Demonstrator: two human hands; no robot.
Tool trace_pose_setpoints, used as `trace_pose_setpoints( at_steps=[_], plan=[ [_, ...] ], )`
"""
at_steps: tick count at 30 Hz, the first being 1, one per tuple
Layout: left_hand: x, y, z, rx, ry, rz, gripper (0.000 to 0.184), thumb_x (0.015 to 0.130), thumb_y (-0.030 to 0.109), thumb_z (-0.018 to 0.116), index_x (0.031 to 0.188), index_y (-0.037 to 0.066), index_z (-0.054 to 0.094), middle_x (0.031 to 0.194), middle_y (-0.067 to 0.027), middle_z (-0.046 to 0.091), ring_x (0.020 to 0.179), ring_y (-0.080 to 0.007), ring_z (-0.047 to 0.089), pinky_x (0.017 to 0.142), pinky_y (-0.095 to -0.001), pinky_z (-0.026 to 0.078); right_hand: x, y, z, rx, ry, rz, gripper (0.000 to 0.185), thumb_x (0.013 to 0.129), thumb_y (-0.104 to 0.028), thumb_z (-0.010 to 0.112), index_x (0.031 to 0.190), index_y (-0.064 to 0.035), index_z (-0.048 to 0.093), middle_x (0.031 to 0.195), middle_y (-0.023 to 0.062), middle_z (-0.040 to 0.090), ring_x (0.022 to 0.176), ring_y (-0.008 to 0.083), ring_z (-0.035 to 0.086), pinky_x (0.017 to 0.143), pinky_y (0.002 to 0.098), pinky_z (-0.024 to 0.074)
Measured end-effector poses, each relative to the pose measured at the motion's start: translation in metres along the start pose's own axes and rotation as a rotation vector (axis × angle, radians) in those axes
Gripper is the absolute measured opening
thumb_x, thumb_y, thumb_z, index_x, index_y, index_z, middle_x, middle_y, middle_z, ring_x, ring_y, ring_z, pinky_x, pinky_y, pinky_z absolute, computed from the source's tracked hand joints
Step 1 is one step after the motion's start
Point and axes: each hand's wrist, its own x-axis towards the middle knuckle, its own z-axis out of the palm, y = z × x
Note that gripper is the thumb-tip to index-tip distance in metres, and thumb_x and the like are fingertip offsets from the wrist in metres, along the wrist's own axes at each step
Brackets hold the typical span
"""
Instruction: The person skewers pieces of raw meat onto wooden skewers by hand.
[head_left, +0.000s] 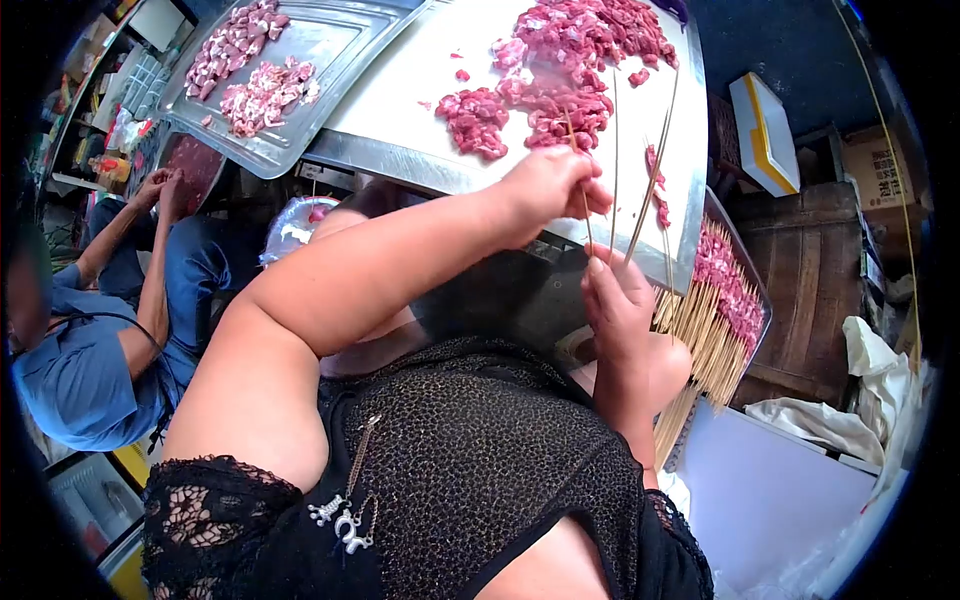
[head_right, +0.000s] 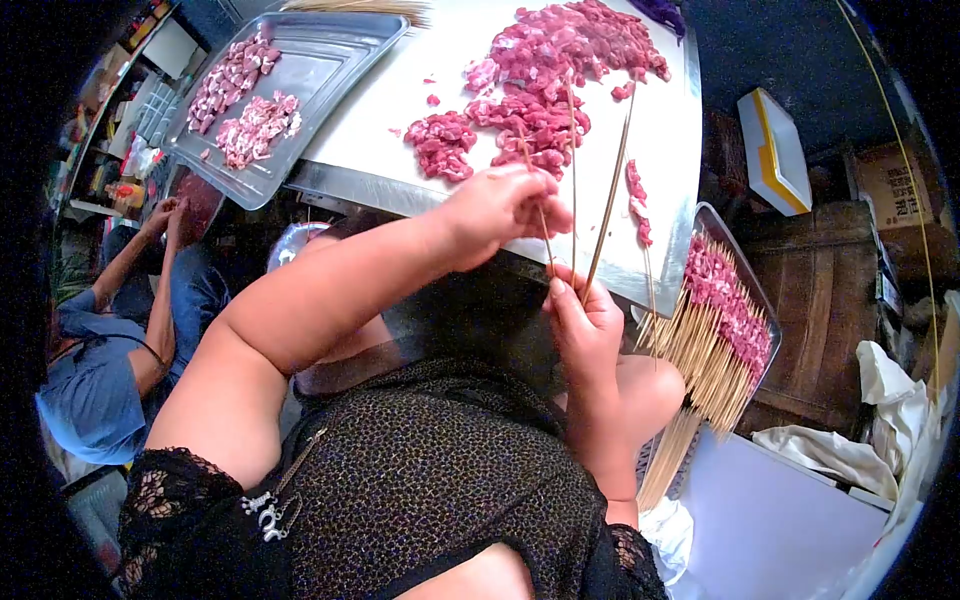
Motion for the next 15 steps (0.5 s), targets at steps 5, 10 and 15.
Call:
trace_pose_setpoints(
  at_steps=[5,10,15],
  plan=[
    [0.001,-0.014,0.005,0.222,-0.221,-0.057,0.028,0.094,0.025,0.043,0.106,0.001,0.051,0.097,-0.0090,0.060,0.089,-0.0166,0.059,0.080,-0.0313,0.048,0.017,-0.007,0.016,0.072,0.092,-0.180,0.021,0.088,-0.007,0.056,0.107,0.0013,0.058,0.072,-0.0016,0.057,0.055,0.0020,0.045,0.048,0.0135,0.0320],
    [0.032,0.048,-0.047,1.102,0.167,0.504,0.028,0.086,0.019,0.057,0.108,0.002,0.060,0.097,-0.0081,0.065,0.086,-0.0143,0.061,0.079,-0.0291,0.047,0.024,-0.008,-0.004,0.067,0.067,-0.206,0.020,0.088,-0.008,0.056,0.106,0.0018,0.058,0.071,-0.0015,0.056,0.053,0.0015,0.042,0.046,0.0137,0.0292],
    [0.048,0.079,-0.080,1.507,0.497,0.342,0.021,0.081,0.019,0.061,0.096,0.005,0.066,0.082,-0.0106,0.066,0.077,-0.0218,0.063,0.072,-0.0322,0.049,0.020,0.001,-0.007,0.027,0.037,-0.197,0.020,0.089,-0.008,0.055,0.106,0.0007,0.059,0.069,-0.0016,0.055,0.051,0.0013,0.040,0.046,0.0140,0.0288]
  ],
)
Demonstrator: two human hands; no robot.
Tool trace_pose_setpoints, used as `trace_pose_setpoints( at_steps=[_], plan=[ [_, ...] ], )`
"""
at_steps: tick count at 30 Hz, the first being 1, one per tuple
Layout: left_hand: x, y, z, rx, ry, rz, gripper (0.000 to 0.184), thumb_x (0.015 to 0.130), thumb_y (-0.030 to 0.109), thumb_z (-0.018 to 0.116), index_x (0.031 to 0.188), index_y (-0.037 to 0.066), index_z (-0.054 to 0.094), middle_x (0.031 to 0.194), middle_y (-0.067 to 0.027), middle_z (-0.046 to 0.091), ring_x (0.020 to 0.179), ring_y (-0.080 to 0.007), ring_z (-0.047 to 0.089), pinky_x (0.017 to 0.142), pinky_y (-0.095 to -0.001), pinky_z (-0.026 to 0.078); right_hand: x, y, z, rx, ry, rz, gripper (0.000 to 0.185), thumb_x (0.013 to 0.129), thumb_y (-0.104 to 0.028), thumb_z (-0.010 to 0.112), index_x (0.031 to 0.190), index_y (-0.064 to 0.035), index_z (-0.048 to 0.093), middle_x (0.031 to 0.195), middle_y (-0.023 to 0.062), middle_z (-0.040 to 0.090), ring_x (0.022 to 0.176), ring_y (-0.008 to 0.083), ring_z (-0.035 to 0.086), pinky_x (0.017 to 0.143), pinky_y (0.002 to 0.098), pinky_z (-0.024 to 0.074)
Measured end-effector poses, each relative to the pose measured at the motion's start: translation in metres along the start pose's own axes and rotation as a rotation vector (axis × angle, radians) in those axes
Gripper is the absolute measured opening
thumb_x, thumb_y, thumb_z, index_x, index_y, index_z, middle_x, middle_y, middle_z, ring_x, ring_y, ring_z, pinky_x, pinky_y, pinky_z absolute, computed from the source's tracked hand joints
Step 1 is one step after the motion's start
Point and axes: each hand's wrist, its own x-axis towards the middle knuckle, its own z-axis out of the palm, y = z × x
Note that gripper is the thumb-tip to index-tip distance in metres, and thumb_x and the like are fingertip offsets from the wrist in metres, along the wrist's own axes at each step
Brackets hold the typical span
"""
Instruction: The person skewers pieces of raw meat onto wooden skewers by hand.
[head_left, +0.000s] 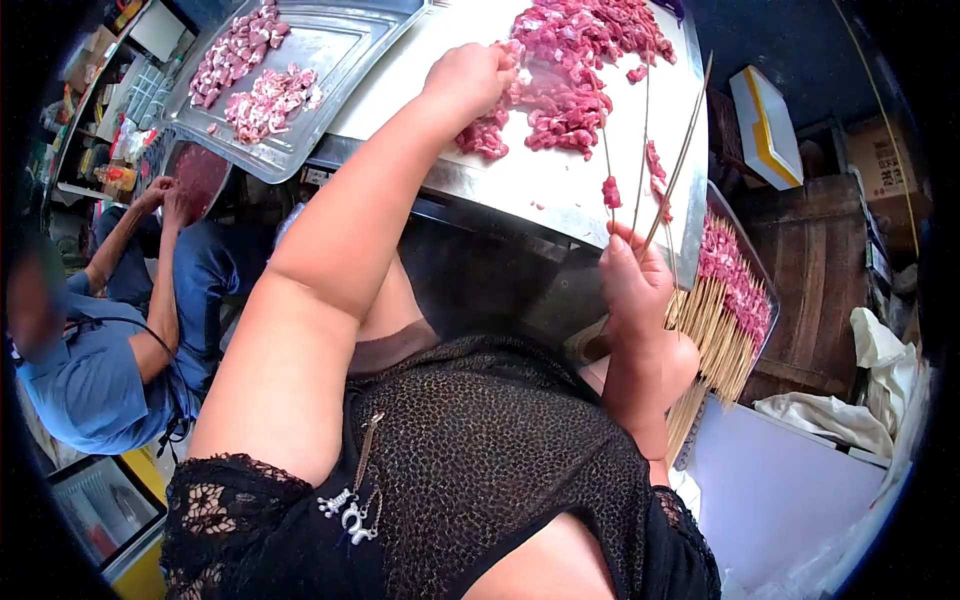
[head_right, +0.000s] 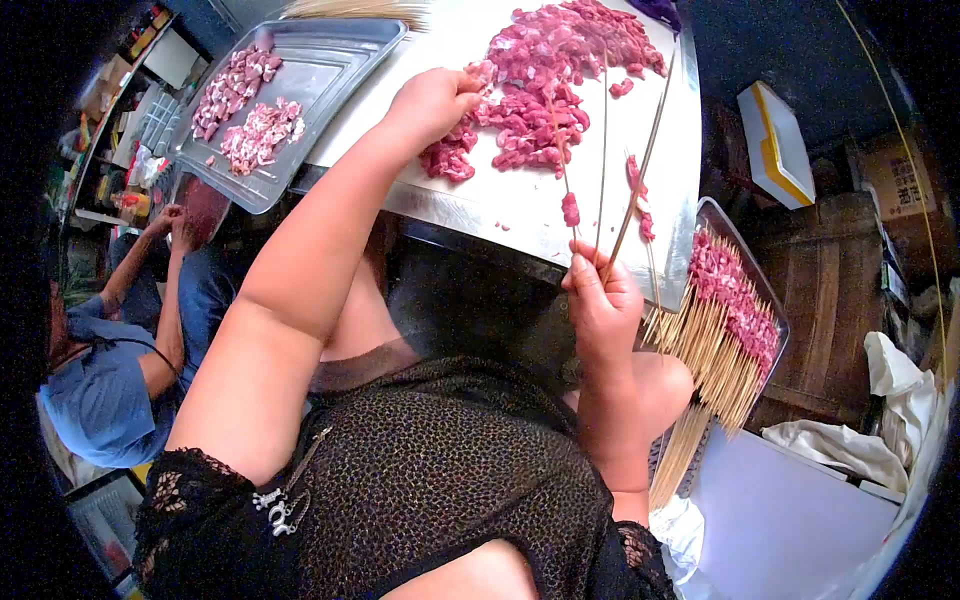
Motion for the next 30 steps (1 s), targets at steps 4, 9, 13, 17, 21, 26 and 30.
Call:
trace_pose_setpoints(
  at_steps=[4,9,13,17,21,26,30],
  plan=[
    [0.003,-0.006,0.008,0.142,-0.017,0.051,0.017,0.076,0.021,0.058,0.086,0.011,0.067,0.082,-0.0119,0.065,0.079,-0.0284,0.063,0.075,-0.0388,0.049,-0.004,-0.003,-0.001,0.019,-0.006,0.043,0.020,0.089,-0.009,0.056,0.106,0.0004,0.059,0.069,-0.0013,0.055,0.051,0.0014,0.041,0.046,0.0143,0.0290],
    [-0.007,-0.011,-0.010,-0.043,-0.046,0.044,0.022,0.073,0.025,0.067,0.079,0.004,0.064,0.071,-0.0090,0.064,0.065,-0.0185,0.060,0.064,-0.0319,0.047,-0.004,-0.002,0.001,-0.010,-0.015,0.042,0.020,0.088,-0.009,0.056,0.105,0.0009,0.059,0.070,-0.0016,0.055,0.052,0.0014,0.041,0.046,0.0145,0.0293],
    [-0.022,-0.006,-0.025,-1.021,-0.154,-0.172,0.017,0.083,0.020,0.065,0.084,0.004,0.063,0.082,-0.0061,0.066,0.064,-0.0106,0.059,0.057,-0.0213,0.046,0.001,0.003,0.009,-0.052,-0.070,0.044,0.020,0.088,-0.009,0.056,0.105,0.0014,0.060,0.069,-0.0028,0.054,0.055,0.0016,0.042,0.049,0.0150,0.0314],
    [-0.029,0.004,-0.020,-1.390,-0.233,-0.251,0.020,0.090,0.012,0.052,0.106,-0.001,0.054,0.101,-0.0160,0.063,0.084,-0.0181,0.066,0.070,-0.0258,0.056,0.003,-0.003,0.021,-0.188,-0.133,0.024,0.019,0.088,-0.011,0.057,0.103,0.0000,0.062,0.069,-0.0035,0.054,0.057,0.0019,0.044,0.051,0.0160,0.0345],
    [-0.033,0.018,-0.015,-1.510,-0.256,-0.207,0.024,0.092,0.009,0.047,0.112,-0.003,0.051,0.103,-0.0186,0.062,0.093,-0.0226,0.064,0.072,-0.0284,0.057,0.004,-0.007,0.026,-0.218,-0.126,0.040,0.020,0.089,-0.009,0.055,0.104,0.0011,0.061,0.070,-0.0031,0.054,0.060,0.0014,0.045,0.052,0.0146,0.0332],
    [-0.031,0.016,-0.011,-1.563,-0.202,-0.244,0.012,0.090,0.010,0.052,0.098,0.001,0.053,0.095,-0.0172,0.064,0.084,-0.0224,0.066,0.073,-0.0329,0.057,0.001,-0.004,0.023,-0.210,-0.111,0.038,0.020,0.089,-0.010,0.055,0.104,0.0009,0.061,0.070,-0.0031,0.054,0.059,0.0014,0.044,0.052,0.0147,0.0331],
    [-0.034,0.019,-0.014,-1.544,-0.156,-0.257,0.010,0.089,0.008,0.053,0.097,0.001,0.054,0.095,-0.0171,0.064,0.083,-0.0226,0.066,0.073,-0.0330,0.057,-0.001,-0.003,0.023,-0.194,-0.077,0.041,0.019,0.087,-0.011,0.057,0.103,-0.0007,0.063,0.069,-0.0031,0.055,0.059,0.0022,0.045,0.052,0.0168,0.0361]
  ],
)
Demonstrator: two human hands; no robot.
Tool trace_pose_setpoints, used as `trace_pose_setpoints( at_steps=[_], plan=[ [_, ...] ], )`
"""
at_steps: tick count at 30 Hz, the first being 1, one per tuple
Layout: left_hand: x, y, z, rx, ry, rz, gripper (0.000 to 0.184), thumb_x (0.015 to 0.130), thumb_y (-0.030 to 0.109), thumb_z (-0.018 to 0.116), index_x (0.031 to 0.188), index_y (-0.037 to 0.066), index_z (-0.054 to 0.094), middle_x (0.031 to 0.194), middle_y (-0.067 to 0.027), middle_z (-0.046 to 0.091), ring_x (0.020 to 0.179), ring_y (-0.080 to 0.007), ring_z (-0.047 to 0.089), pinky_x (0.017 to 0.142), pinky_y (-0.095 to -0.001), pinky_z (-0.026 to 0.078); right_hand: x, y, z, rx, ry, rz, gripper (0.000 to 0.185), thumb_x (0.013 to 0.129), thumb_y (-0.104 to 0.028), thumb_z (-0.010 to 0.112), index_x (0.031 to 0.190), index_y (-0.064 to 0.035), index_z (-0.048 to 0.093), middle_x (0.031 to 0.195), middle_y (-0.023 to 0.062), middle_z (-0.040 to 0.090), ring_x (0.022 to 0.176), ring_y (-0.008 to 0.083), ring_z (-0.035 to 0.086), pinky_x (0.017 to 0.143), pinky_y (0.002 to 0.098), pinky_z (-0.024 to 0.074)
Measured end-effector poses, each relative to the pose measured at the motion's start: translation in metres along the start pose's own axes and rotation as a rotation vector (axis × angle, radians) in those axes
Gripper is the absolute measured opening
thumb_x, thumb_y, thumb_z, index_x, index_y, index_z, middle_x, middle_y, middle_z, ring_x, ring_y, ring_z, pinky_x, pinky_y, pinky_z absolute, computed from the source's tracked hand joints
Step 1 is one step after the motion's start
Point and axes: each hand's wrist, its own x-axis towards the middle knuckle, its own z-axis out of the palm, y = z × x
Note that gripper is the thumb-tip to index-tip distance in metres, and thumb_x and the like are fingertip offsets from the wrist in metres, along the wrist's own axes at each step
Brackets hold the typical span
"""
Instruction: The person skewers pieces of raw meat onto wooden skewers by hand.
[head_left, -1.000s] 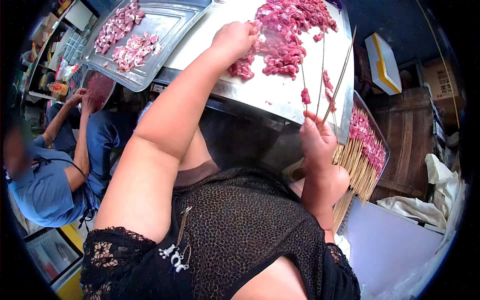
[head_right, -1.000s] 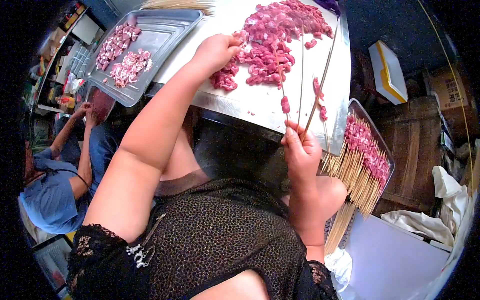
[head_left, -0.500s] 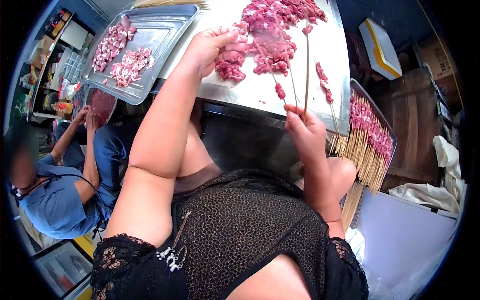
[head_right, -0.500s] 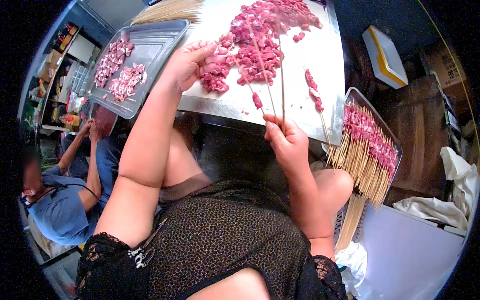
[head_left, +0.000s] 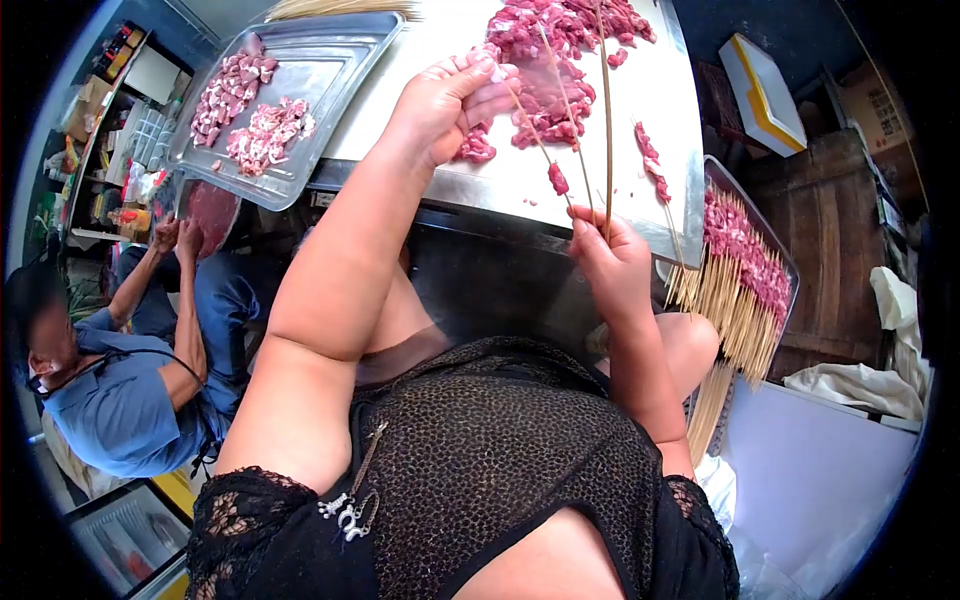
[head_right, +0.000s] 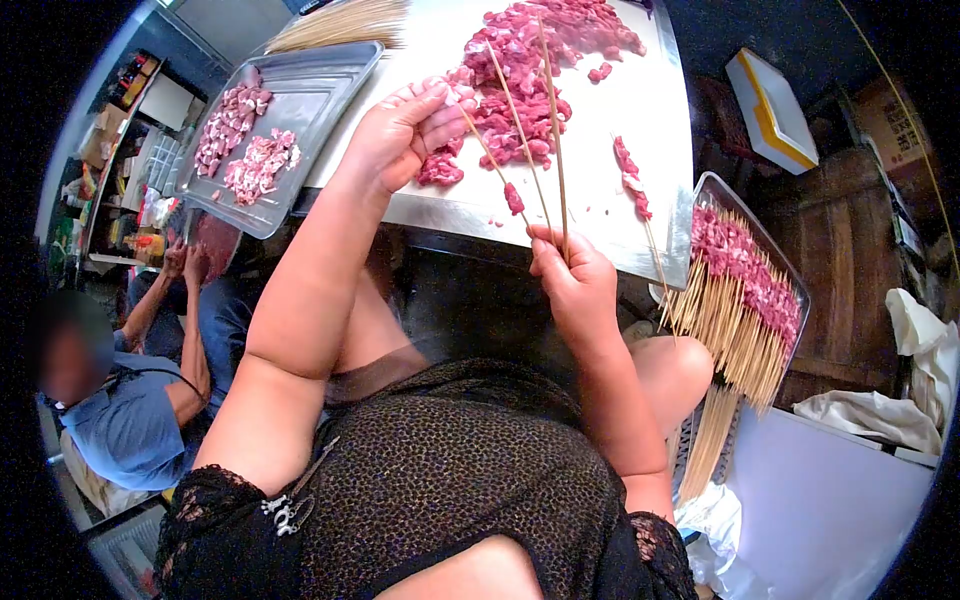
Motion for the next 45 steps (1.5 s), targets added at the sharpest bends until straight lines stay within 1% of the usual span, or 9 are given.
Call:
trace_pose_setpoints(
  at_steps=[4,10,18,22,24,28,40,43,45],
  plan=[
    [-0.007,0.002,0.009,0.005,-0.012,0.004,0.011,0.090,0.008,0.053,0.098,0.001,0.055,0.098,-0.0167,0.064,0.079,-0.0197,0.066,0.072,-0.0285,0.057,0.001,0.002,-0.003,0.013,0.000,-0.008,0.019,0.087,-0.011,0.057,0.102,-0.0011,0.063,0.069,-0.0031,0.056,0.059,0.0020,0.045,0.052,0.0167,0.0361],
    [-0.008,0.002,0.012,0.107,-0.065,0.025,0.014,0.088,0.009,0.056,0.099,-0.001,0.056,0.096,-0.0167,0.064,0.085,-0.0219,0.065,0.076,-0.0321,0.056,0.004,0.008,-0.010,-0.058,0.017,-0.114,0.017,0.087,-0.009,0.058,0.100,-0.0002,0.064,0.069,-0.0024,0.056,0.060,0.0037,0.048,0.054,0.0181,0.0390],
    [-0.011,0.001,0.017,0.092,-0.141,-0.016,0.017,0.091,0.008,0.049,0.104,-0.003,0.051,0.101,-0.0197,0.062,0.087,-0.0253,0.065,0.078,-0.0338,0.055,0.006,0.013,-0.015,-0.190,0.076,-0.263,0.016,0.085,-0.008,0.059,0.098,0.0000,0.066,0.068,0.0005,0.058,0.061,0.0056,0.052,0.057,0.0199,0.0431],
    [-0.013,0.001,0.020,0.141,-0.152,-0.010,0.019,0.092,0.009,0.048,0.105,-0.004,0.051,0.102,-0.0214,0.062,0.089,-0.0264,0.065,0.079,-0.0345,0.055,0.006,0.011,-0.017,-0.228,0.099,-0.262,0.016,0.085,-0.008,0.059,0.097,0.0002,0.066,0.067,0.0013,0.058,0.060,0.0062,0.052,0.057,0.0205,0.0432],
    [-0.015,0.001,0.021,0.217,-0.155,-0.128,0.022,0.092,0.010,0.047,0.107,-0.007,0.050,0.103,-0.0232,0.061,0.091,-0.0280,0.064,0.080,-0.0359,0.054,0.007,0.010,-0.019,-0.233,0.090,-0.282,0.016,0.085,-0.008,0.059,0.097,0.0004,0.066,0.067,0.0014,0.057,0.060,0.0066,0.052,0.056,0.0208,0.0429],
    [-0.017,0.003,0.022,0.146,-0.186,-0.095,0.025,0.092,0.010,0.045,0.107,-0.009,0.051,0.103,-0.0241,0.061,0.091,-0.0294,0.064,0.082,-0.0369,0.053,0.008,0.007,-0.019,-0.239,0.088,-0.289,0.016,0.085,-0.008,0.059,0.097,0.0005,0.066,0.067,0.0013,0.057,0.060,0.0067,0.052,0.056,0.0210,0.0429],
    [-0.012,-0.002,0.016,0.045,-0.299,-0.189,0.026,0.093,0.012,0.045,0.109,-0.007,0.052,0.106,-0.0251,0.060,0.096,-0.0324,0.062,0.086,-0.0419,0.050,0.006,0.006,-0.014,0.186,-0.099,0.011,0.019,0.087,-0.010,0.058,0.103,-0.0007,0.064,0.069,-0.0021,0.057,0.058,0.0017,0.046,0.050,0.0152,0.0349],
    [-0.015,-0.008,0.022,0.069,-0.340,-0.149,0.033,0.095,0.020,0.041,0.115,-0.005,0.049,0.111,-0.0256,0.057,0.103,-0.0326,0.059,0.087,-0.0423,0.049,0.007,0.004,-0.008,0.177,-0.054,-0.030,0.019,0.086,-0.010,0.059,0.102,-0.0003,0.064,0.069,-0.0023,0.057,0.059,0.0018,0.047,0.052,0.0155,0.0362],
    [-0.015,-0.006,0.024,-0.075,-0.423,-0.195,0.043,0.097,0.029,0.035,0.121,-0.006,0.042,0.117,-0.0261,0.053,0.108,-0.0328,0.055,0.090,-0.0426,0.047,0.008,0.000,-0.003,0.048,0.105,-0.206,0.019,0.085,-0.008,0.061,0.101,0.0007,0.064,0.069,-0.0027,0.056,0.061,0.0023,0.047,0.054,0.0158,0.0372]
  ],
)
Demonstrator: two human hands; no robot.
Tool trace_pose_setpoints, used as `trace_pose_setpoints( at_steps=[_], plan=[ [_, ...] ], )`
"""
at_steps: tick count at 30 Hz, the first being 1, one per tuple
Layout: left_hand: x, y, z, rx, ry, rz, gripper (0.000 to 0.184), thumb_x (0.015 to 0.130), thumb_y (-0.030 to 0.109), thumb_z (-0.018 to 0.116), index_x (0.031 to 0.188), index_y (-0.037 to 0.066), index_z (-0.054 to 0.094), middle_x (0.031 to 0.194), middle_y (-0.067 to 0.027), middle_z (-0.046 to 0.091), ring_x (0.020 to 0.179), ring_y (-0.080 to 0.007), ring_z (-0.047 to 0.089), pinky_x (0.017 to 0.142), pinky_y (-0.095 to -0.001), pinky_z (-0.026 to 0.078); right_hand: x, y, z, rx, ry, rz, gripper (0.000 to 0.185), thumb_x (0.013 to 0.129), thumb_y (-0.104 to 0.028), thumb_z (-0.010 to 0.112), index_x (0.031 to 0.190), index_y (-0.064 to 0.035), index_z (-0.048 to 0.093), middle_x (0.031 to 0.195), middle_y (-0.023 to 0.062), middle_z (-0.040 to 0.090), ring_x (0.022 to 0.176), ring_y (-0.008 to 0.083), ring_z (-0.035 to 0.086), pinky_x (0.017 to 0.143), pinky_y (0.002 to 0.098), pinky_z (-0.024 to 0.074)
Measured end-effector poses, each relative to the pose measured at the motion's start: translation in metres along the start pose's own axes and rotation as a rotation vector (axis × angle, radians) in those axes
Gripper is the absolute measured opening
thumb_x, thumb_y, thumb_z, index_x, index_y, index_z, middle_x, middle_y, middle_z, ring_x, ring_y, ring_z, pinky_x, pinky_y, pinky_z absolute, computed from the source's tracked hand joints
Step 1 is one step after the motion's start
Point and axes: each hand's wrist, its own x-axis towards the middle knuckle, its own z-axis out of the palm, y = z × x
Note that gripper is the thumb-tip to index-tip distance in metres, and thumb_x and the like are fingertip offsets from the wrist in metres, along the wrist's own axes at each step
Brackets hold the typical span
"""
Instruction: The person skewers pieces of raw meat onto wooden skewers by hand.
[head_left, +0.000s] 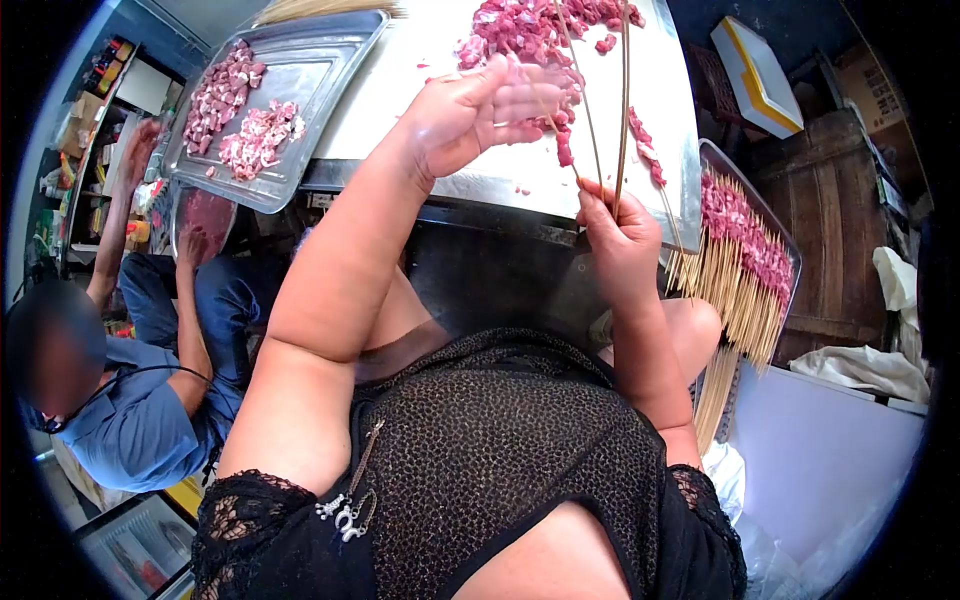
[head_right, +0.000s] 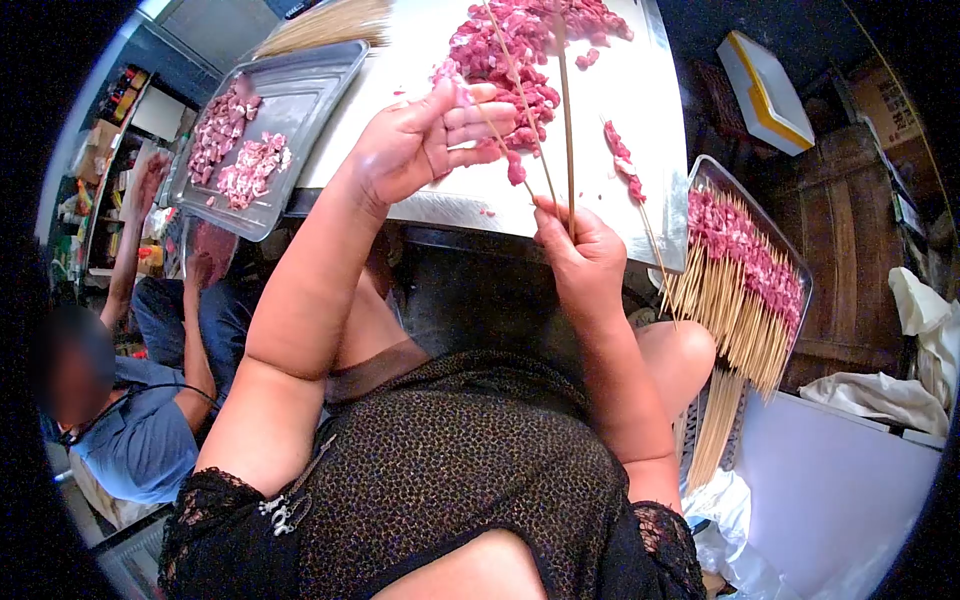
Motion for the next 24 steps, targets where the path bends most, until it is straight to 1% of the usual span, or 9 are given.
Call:
trace_pose_setpoints(
  at_steps=[2,4,8,10,12,13,15,18,24],
  plan=[
    [-0.001,0.002,-0.003,-0.039,0.027,-0.006,0.047,0.097,0.033,0.032,0.123,-0.006,0.040,0.119,-0.0262,0.052,0.110,-0.0328,0.054,0.091,-0.0425,0.046,0.001,-0.002,0.000,-0.008,0.028,0.006,0.018,0.084,-0.007,0.063,0.100,0.0010,0.065,0.069,-0.0036,0.054,0.063,0.0025,0.047,0.056,0.0162,0.0376],
    [-0.002,0.002,-0.003,-0.082,0.056,-0.013,0.051,0.097,0.037,0.029,0.125,-0.005,0.038,0.121,-0.0264,0.050,0.112,-0.0328,0.053,0.093,-0.0424,0.046,0.001,0.003,-0.003,-0.121,0.038,-0.010,0.017,0.083,-0.007,0.063,0.099,0.0004,0.066,0.070,-0.0044,0.054,0.062,0.0023,0.046,0.056,0.0163,0.0373],
    [-0.002,-0.005,0.001,0.107,0.128,0.054,0.043,0.096,0.028,0.038,0.122,-0.006,0.042,0.115,-0.0243,0.055,0.105,-0.0302,0.057,0.089,-0.0393,0.049,-0.001,0.008,-0.002,-0.136,0.037,-0.013,0.017,0.083,-0.007,0.064,0.098,-0.0006,0.067,0.071,-0.0042,0.054,0.063,0.0021,0.046,0.056,0.0165,0.0375],
    [-0.002,-0.008,0.001,0.183,0.130,0.089,0.039,0.096,0.024,0.042,0.121,-0.006,0.043,0.112,-0.0232,0.057,0.102,-0.0292,0.059,0.087,-0.0382,0.050,-0.001,0.011,-0.002,-0.164,0.000,-0.044,0.019,0.085,-0.009,0.062,0.103,-0.0027,0.066,0.068,-0.0045,0.057,0.053,-0.0005,0.042,0.047,0.0143,0.0308],
    [-0.001,-0.008,0.002,0.203,0.233,0.108,0.031,0.094,0.015,0.047,0.117,-0.005,0.047,0.104,-0.0204,0.061,0.095,-0.0265,0.063,0.079,-0.0337,0.053,-0.004,0.005,-0.001,-0.158,-0.017,-0.003,0.019,0.086,-0.008,0.060,0.103,-0.0026,0.065,0.068,-0.0042,0.056,0.054,0.0003,0.043,0.048,0.0150,0.0323],
    [0.000,-0.008,0.002,0.203,0.233,0.108,0.031,0.094,0.015,0.047,0.117,-0.005,0.047,0.104,-0.0204,0.061,0.095,-0.0265,0.063,0.079,-0.0337,0.053,-0.006,0.003,0.000,-0.153,-0.036,0.040,0.019,0.087,-0.008,0.059,0.104,-0.0025,0.065,0.067,-0.0039,0.056,0.054,0.0011,0.044,0.049,0.0156,0.0338],
    [0.001,-0.007,0.001,0.182,0.360,0.149,0.021,0.092,0.013,0.050,0.106,-0.003,0.054,0.100,-0.0170,0.063,0.088,-0.0248,0.064,0.077,-0.0305,0.053,-0.009,0.005,-0.003,-0.211,-0.065,0.004,0.019,0.087,-0.008,0.058,0.104,-0.0020,0.064,0.067,-0.0034,0.056,0.055,0.0020,0.045,0.050,0.0163,0.0353],
    [0.003,-0.009,0.003,0.100,0.458,0.174,0.021,0.092,0.011,0.050,0.106,-0.004,0.054,0.095,-0.0168,0.064,0.089,-0.0252,0.064,0.076,-0.0307,0.054,-0.012,0.003,-0.005,-0.264,-0.102,-0.012,0.019,0.088,-0.007,0.056,0.104,-0.0013,0.064,0.066,-0.0027,0.055,0.056,0.0035,0.046,0.053,0.0176,0.0374],
    [0.005,-0.003,-0.008,0.054,0.422,0.251,0.025,0.093,0.008,0.045,0.112,-0.006,0.050,0.101,-0.0201,0.062,0.093,-0.0278,0.063,0.082,-0.0348,0.052,-0.018,0.005,-0.012,-0.245,-0.121,0.043,0.018,0.089,-0.007,0.054,0.103,0.0005,0.063,0.067,-0.0022,0.054,0.057,0.0039,0.047,0.054,0.0178,0.0379]
  ],
)
